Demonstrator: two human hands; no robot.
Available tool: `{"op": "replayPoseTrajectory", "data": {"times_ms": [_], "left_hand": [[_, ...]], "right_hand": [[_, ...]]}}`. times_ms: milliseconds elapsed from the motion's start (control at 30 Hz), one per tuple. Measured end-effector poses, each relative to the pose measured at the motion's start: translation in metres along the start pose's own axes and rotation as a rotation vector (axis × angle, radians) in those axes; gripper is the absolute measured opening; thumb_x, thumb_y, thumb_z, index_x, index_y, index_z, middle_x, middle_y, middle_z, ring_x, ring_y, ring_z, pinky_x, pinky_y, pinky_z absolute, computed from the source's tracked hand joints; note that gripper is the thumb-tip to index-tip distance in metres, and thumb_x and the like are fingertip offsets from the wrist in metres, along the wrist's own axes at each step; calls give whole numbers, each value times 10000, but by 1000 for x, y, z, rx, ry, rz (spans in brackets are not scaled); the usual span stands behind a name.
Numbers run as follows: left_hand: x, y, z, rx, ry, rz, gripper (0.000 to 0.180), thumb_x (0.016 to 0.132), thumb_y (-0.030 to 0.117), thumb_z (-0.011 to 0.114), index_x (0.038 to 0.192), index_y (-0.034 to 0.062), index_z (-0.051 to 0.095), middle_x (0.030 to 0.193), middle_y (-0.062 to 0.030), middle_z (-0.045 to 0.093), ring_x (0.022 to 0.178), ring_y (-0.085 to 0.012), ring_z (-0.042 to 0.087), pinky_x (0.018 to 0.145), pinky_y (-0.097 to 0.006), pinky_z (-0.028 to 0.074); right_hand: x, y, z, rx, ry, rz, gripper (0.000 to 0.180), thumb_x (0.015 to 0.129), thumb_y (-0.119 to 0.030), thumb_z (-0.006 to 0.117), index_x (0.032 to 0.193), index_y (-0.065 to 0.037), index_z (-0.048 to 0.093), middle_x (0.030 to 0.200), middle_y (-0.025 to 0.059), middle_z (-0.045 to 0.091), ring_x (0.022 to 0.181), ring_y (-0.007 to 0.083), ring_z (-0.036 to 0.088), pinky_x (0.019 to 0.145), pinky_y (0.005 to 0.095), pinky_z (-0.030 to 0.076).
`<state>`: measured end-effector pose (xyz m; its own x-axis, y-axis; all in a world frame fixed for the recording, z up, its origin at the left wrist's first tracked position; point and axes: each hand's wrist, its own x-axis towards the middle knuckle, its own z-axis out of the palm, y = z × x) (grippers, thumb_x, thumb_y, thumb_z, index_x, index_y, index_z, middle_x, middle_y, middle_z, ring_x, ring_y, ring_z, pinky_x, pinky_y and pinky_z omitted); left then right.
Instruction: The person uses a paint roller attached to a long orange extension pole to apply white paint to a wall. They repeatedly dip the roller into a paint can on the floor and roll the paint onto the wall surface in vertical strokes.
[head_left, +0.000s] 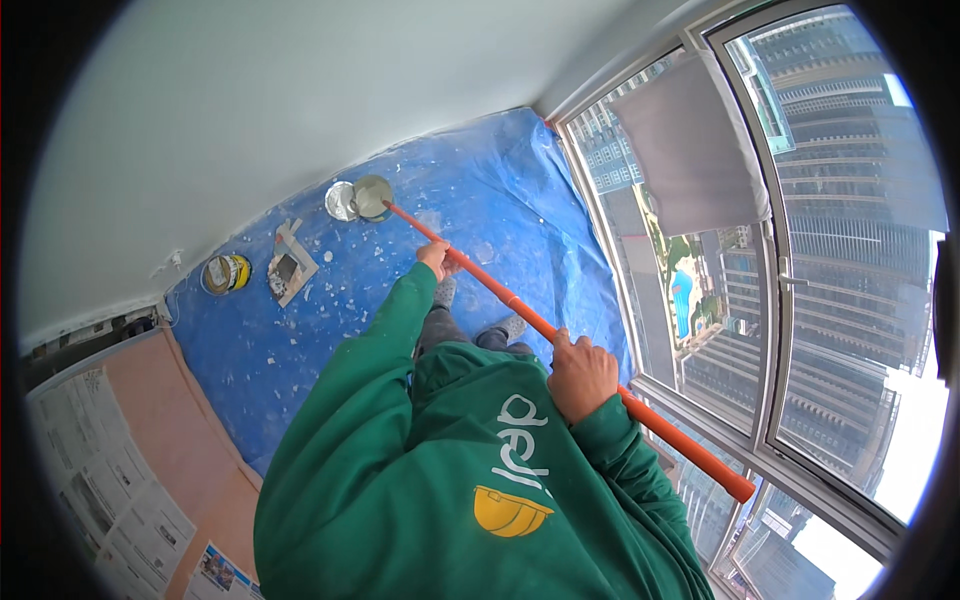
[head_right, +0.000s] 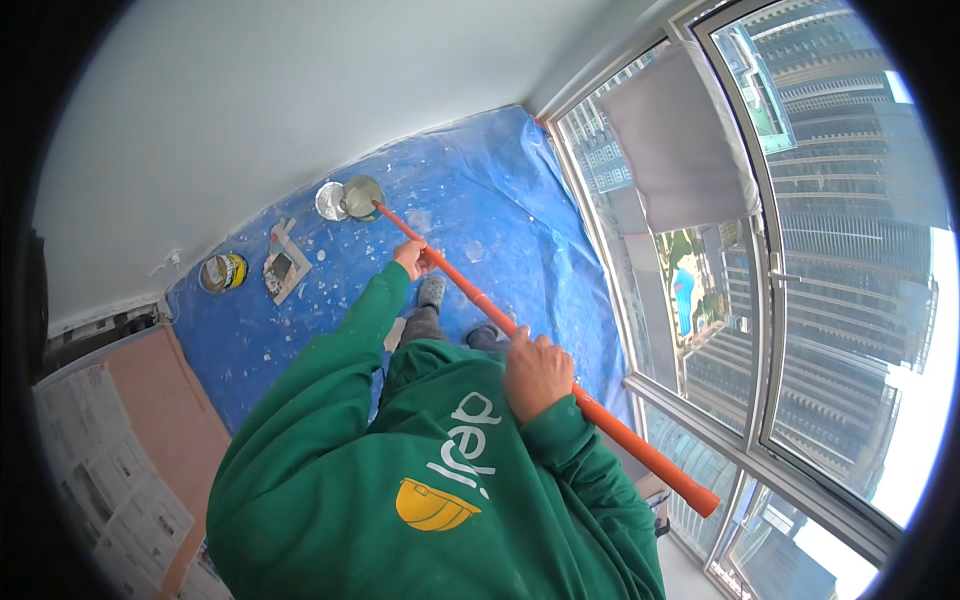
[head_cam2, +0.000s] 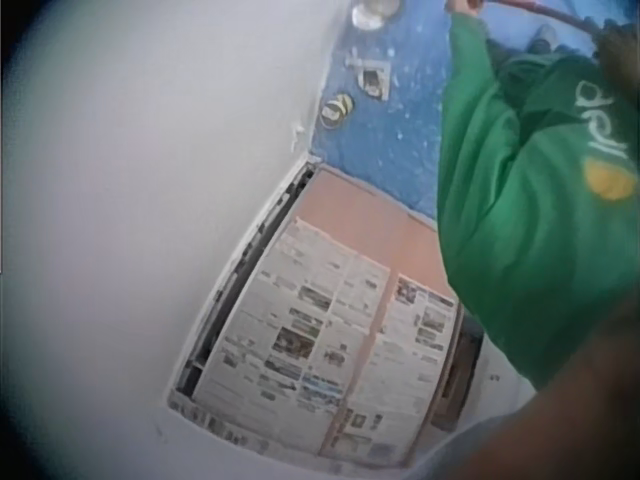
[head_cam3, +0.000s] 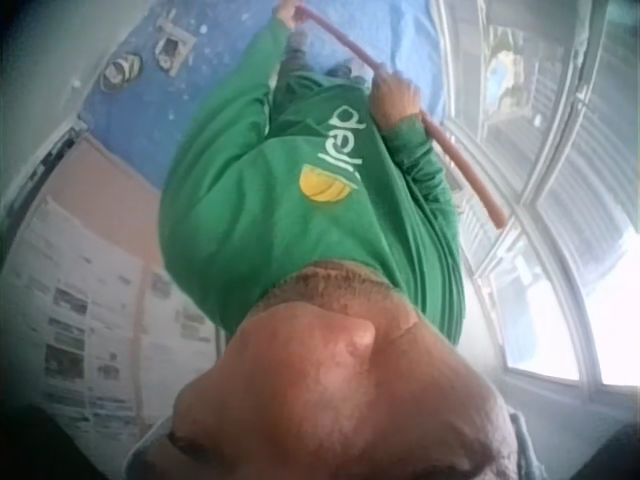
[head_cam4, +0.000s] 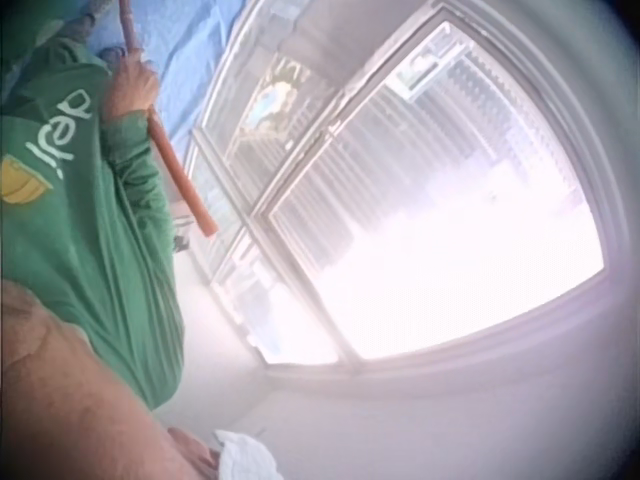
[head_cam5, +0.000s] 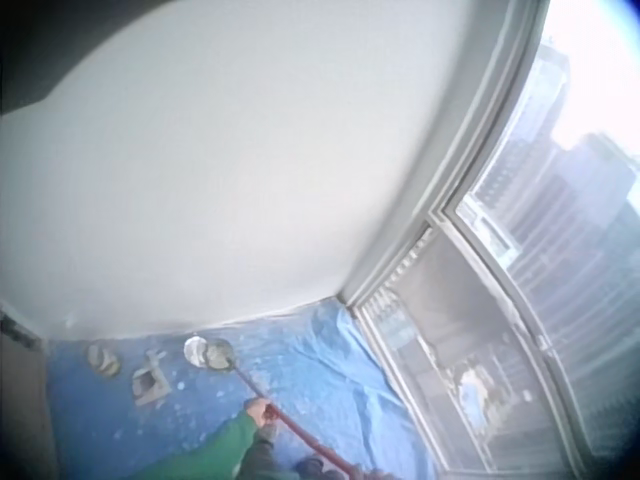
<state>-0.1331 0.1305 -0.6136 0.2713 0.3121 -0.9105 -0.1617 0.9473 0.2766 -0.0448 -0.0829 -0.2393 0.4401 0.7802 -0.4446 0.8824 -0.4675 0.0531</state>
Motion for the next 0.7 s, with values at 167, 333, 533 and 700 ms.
{"op": "replayPoseTrajectory", "data": {"times_ms": [167, 333, 533, 700], "left_hand": [[-30, 9, 16, 99, -20, 44, 188, 924, 84, 519, 1049, -49, 475, 891, -218, 632, 736, -378, 688, 636, -523, 605], [-12, 18, 7, 49, 28, 117, 197, 921, 66, 520, 1070, -54, 476, 910, -219, 642, 716, -377, 689, 629, -519, 609], [-31, 10, 17, 89, 72, 92, 194, 897, 42, 527, 1040, -86, 495, 846, -217, 638, 660, -347, 680, 568, -506, 615], [-50, 20, 17, 91, 51, 138, 158, 892, 33, 516, 986, -93, 522, 805, -208, 632, 629, -326, 668, 530, -486, 617]], "right_hand": [[-15, 13, -52, -43, -9, -9, 352, 810, -97, 566, 1151, -13, 600, 817, 154, 644, 701, 311, 651, 602, 429, 509], [2, -5, -21, -94, 91, -69, 363, 810, -96, 563, 1162, -14, 602, 807, 150, 639, 693, 304, 648, 584, 420, 500], [-8, -5, -33, -95, 32, -62, 383, 795, -72, 552, 1172, -31, 614, 803, 155, 637, 647, 310, 637, 571, 426, 488], [-16, -2, -38, -94, 80, -84, 411, 773, -60, 555, 1180, -37, 608, 779, 160, 632, 631, 321, 630, 563, 431, 484]]}}
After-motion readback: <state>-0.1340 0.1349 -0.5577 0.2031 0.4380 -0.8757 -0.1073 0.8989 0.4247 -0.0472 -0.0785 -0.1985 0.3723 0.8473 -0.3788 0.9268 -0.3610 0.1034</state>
